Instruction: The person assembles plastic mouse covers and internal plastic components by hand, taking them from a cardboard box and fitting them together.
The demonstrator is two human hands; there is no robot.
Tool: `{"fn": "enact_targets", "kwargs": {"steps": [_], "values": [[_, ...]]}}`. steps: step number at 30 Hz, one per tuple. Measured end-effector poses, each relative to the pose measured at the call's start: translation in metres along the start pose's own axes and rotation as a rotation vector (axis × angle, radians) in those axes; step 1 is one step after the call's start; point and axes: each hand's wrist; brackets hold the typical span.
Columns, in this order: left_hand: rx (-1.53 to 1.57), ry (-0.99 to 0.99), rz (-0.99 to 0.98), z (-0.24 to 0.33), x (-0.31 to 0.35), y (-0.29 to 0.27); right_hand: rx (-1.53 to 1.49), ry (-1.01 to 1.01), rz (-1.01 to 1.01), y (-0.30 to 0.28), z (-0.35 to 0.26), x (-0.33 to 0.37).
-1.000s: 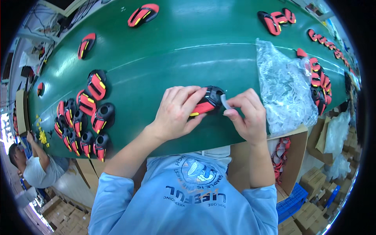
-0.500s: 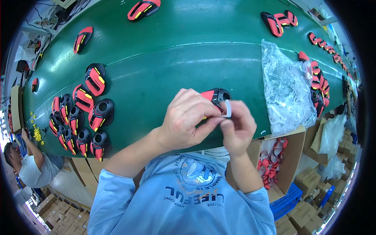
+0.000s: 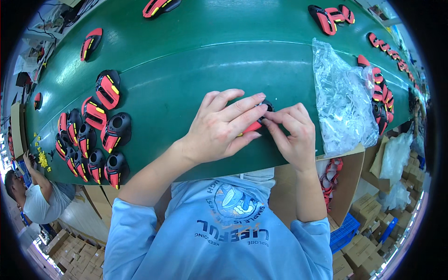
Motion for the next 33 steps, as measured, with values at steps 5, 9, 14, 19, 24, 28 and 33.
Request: {"fn": "enact_targets", "kwargs": {"steps": [5, 9, 14, 19, 24, 28, 33], "values": [[0.006, 0.042, -0.038, -0.012, 0.011, 0.01, -0.049, 0.022, -0.036, 0.004, -0.001, 0.0], [0.068, 0.008, 0.048, -0.013, 0.005, 0.012, -0.121, 0.01, -0.043, 0.007, -0.003, 0.002], [0.069, 0.023, -0.02, -0.014, 0.005, 0.011, -0.071, 0.022, -0.027, 0.005, -0.004, 0.003], [-0.043, 0.032, -0.053, -0.009, 0.009, 0.013, -0.051, 0.022, -0.016, 0.007, -0.006, 0.005], [-0.124, 0.073, -0.081, -0.008, 0.005, 0.013, 0.189, -0.087, -0.021, -0.008, -0.015, 0.011], [-0.14, 0.134, -0.231, -0.01, -0.007, 0.001, 0.384, -0.161, -0.276, -0.02, -0.01, 0.014], [-0.184, 0.157, -0.229, -0.009, -0.011, 0.0, 0.27, -0.159, -0.191, -0.013, -0.005, 0.009]]}}
Point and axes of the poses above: each hand's wrist, its own x-axis away from the middle knuckle, its own y-axis out of the palm, z = x × y, and after that the axes turned 15 degrees about y, right-handed
